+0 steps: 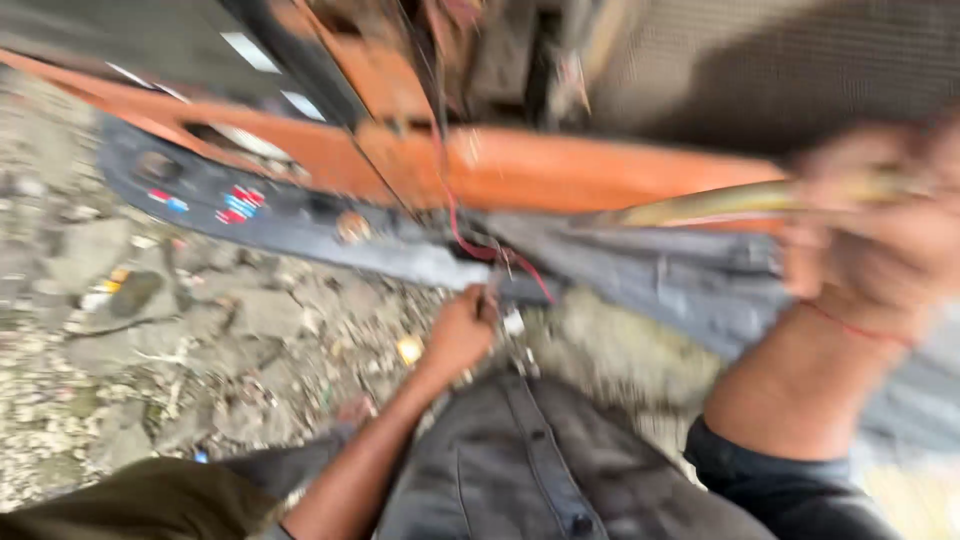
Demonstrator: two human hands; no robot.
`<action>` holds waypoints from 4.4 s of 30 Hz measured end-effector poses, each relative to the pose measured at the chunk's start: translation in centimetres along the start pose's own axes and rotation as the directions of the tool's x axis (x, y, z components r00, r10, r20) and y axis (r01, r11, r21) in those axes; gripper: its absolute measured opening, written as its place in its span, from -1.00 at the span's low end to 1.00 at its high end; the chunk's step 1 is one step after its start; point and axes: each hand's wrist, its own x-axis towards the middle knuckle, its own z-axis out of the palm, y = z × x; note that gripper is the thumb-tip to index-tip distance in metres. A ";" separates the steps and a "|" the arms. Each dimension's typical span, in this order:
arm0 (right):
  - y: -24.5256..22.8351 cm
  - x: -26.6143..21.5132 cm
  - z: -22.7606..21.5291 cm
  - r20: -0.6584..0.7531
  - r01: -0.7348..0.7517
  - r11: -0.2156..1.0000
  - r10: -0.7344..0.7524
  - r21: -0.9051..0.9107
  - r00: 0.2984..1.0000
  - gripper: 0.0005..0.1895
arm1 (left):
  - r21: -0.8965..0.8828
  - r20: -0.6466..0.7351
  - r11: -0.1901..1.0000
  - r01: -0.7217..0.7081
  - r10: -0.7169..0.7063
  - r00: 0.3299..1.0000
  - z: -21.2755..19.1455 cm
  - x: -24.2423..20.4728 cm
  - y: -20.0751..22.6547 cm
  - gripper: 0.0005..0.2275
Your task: Inspecting and repairing the wiring for a vehicle's horn and front assembly.
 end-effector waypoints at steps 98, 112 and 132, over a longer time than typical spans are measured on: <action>27.2 -25.9 15.1 -0.335 -0.462 0.041 0.632 -0.886 0.699 -0.57 | 0.149 -0.698 0.866 0.478 -0.250 0.671 -25.4 18.7 -25.9 -0.60; 24.5 -18.5 17.3 -0.319 -0.470 0.132 0.575 -0.873 0.754 -0.62 | 0.002 -0.823 0.950 0.314 -0.176 0.540 -24.7 21.1 -30.8 -0.64; 25.6 -16.6 17.2 0.067 -0.170 0.405 0.508 -0.899 0.859 -0.59 | 0.416 -0.099 0.827 -0.377 0.453 0.886 -6.2 11.3 -11.6 -0.14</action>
